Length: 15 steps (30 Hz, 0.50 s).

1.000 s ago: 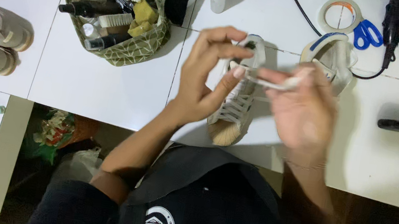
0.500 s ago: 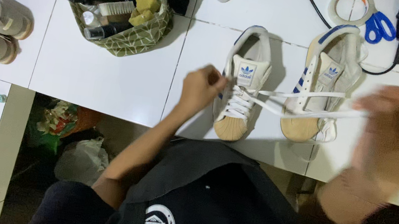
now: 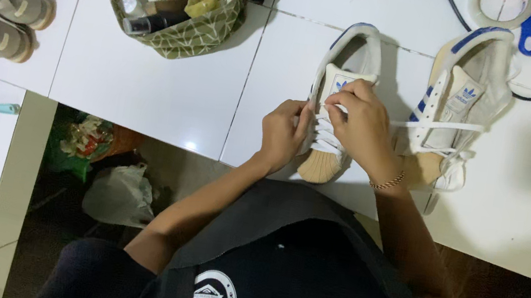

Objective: The person laces a white sneaker by threading the laces through the eyelets and pulling them tight. They repeat this process for the second shoe, ensuring both are securely laced.

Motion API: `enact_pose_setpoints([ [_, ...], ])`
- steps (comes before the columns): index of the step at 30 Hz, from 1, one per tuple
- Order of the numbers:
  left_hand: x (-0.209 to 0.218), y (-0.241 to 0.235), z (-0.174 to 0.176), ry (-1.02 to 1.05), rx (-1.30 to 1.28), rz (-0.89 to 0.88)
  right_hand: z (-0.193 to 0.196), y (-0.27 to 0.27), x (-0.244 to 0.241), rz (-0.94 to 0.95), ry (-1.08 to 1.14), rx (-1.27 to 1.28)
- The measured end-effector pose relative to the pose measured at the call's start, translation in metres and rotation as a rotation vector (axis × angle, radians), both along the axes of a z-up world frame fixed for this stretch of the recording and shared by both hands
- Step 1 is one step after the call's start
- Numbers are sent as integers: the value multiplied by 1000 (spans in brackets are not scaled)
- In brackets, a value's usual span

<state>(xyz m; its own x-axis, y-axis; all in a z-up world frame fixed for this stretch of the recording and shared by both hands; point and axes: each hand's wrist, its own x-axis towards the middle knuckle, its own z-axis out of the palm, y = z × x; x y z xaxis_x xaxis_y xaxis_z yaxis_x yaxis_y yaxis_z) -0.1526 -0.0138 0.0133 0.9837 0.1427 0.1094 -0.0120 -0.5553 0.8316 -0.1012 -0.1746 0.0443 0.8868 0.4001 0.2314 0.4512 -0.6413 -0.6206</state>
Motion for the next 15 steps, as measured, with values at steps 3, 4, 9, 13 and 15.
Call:
enact_pose_setpoints([
  [3,0,3,-23,-66,-19,-5,5,3,-1,29,-13,-114],
  [4,0,3,-25,-65,-19,-7,6,5,-1,27,-12,-114],
  [9,1,3,-32,-151,-3,5,3,8,1,61,-44,-158],
  [13,0,2,-34,-139,-15,17,-7,9,-2,35,-72,-188],
  [15,1,1,-34,-97,-33,35,-11,9,0,55,-103,-191],
])
